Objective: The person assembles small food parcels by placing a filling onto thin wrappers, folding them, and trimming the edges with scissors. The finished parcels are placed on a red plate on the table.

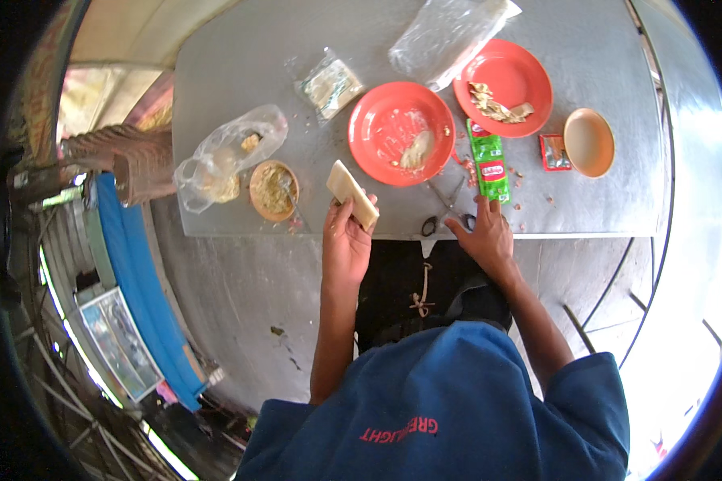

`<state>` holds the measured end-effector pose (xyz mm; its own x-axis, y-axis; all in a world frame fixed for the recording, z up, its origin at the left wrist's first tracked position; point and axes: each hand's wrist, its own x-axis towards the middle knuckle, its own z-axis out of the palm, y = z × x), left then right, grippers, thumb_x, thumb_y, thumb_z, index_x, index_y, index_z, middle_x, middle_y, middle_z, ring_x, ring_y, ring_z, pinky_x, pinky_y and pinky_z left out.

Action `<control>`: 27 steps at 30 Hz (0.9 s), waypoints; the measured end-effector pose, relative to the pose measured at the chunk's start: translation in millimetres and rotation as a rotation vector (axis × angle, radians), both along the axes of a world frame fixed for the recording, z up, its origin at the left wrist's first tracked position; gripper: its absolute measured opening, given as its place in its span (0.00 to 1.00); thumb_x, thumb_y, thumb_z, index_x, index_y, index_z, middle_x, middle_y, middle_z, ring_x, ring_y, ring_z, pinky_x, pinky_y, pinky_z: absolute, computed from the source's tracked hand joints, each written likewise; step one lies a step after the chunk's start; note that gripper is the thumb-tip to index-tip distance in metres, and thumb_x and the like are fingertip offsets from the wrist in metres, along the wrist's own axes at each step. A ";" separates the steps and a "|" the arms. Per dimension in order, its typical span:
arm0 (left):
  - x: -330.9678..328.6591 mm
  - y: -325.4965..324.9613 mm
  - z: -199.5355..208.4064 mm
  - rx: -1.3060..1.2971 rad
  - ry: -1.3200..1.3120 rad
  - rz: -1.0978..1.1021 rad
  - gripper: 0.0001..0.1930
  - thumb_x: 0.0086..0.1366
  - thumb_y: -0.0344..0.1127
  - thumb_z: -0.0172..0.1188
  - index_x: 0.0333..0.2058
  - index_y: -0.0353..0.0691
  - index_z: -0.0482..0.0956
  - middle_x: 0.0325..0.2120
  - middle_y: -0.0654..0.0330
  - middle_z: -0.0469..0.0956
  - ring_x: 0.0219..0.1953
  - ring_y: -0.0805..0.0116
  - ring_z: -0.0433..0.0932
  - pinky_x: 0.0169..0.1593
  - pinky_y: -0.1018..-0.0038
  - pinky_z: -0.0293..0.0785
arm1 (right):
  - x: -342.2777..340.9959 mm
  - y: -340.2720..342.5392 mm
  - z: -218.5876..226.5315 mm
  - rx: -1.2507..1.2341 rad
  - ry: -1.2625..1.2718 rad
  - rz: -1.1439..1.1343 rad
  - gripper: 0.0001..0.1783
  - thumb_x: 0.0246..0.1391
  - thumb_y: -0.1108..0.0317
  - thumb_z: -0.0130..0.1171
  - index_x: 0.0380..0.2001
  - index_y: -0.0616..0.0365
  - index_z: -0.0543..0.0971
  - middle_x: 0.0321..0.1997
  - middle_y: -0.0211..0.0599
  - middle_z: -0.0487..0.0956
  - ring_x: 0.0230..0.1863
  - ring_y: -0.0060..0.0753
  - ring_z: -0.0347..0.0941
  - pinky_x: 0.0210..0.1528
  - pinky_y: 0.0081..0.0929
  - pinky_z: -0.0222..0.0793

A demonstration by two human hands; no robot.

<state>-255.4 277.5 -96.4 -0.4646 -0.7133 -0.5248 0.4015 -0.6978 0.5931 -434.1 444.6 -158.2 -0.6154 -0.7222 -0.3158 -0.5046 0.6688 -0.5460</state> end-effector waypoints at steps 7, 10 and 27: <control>-0.7 -13.3 3.9 0.056 -0.164 0.254 0.16 0.70 0.31 0.60 0.54 0.41 0.69 0.48 0.61 0.76 0.52 0.68 0.77 0.54 0.70 0.76 | 24.6 -23.7 -17.2 0.081 -0.046 0.030 0.43 0.47 0.49 0.72 0.61 0.54 0.63 0.51 0.53 0.68 0.49 0.64 0.73 0.48 0.53 0.73; 6.8 -17.0 9.5 0.075 -0.167 0.282 0.19 0.70 0.32 0.61 0.56 0.44 0.68 0.49 0.63 0.75 0.52 0.70 0.76 0.53 0.70 0.76 | 31.7 -27.7 -23.1 0.145 0.037 0.032 0.43 0.46 0.54 0.72 0.61 0.53 0.63 0.52 0.53 0.67 0.49 0.63 0.73 0.48 0.53 0.73; 76.3 -26.2 14.5 -0.029 -0.039 0.244 0.19 0.68 0.27 0.61 0.56 0.43 0.70 0.48 0.65 0.76 0.49 0.73 0.78 0.52 0.73 0.78 | 65.4 -15.3 -38.7 0.057 0.133 -0.142 0.38 0.44 0.73 0.65 0.60 0.50 0.63 0.56 0.50 0.67 0.45 0.63 0.76 0.45 0.56 0.74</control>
